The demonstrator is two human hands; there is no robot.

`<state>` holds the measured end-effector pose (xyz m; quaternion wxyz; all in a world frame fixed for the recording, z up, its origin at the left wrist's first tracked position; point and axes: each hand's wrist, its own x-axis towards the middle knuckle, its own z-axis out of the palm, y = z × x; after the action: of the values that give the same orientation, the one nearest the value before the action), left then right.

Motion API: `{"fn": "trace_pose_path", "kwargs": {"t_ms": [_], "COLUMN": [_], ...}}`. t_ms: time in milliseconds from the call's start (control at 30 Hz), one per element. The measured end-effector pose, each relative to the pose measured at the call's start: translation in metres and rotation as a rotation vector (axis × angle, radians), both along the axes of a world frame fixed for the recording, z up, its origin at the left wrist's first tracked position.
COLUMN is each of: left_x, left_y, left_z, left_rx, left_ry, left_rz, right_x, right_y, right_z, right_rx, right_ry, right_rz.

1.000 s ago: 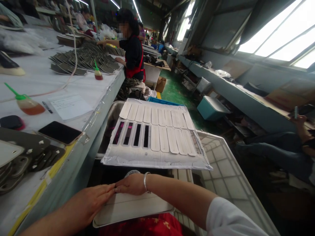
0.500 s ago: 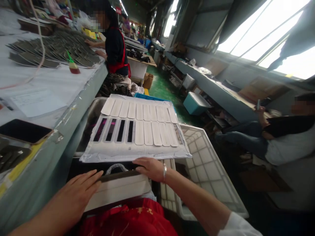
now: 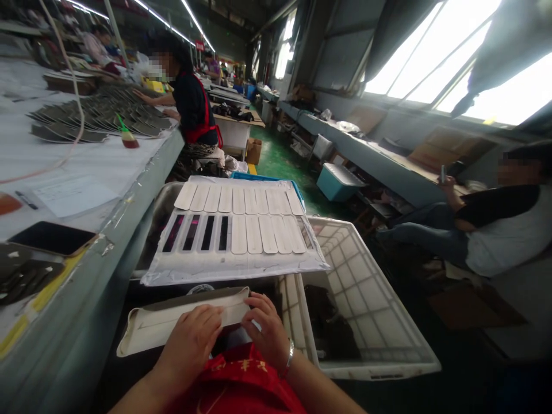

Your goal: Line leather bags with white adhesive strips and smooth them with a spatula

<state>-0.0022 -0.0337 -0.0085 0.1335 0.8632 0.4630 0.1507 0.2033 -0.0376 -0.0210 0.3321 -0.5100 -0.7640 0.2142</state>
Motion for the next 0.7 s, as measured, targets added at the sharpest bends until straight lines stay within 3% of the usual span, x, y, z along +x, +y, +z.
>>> {"fn": "trace_pose_path", "kwargs": {"t_ms": [467,600,700], "left_x": [0.016,0.018,0.02], "left_y": [0.001,0.003,0.005], "left_z": [0.011,0.014,0.02], "left_rx": [-0.067,-0.077,-0.055], "left_ry": [0.061,0.109,0.172], "left_rz": [0.103,0.139,0.17], "right_x": [-0.021,-0.02,-0.01], "right_y": [-0.008,-0.009,-0.006], "right_z": [-0.005,0.001,0.008], "right_rx": [0.14,0.098,-0.079], "right_ry": [-0.16,-0.212,-0.225], "right_rz": [-0.174,-0.275,-0.402]}}
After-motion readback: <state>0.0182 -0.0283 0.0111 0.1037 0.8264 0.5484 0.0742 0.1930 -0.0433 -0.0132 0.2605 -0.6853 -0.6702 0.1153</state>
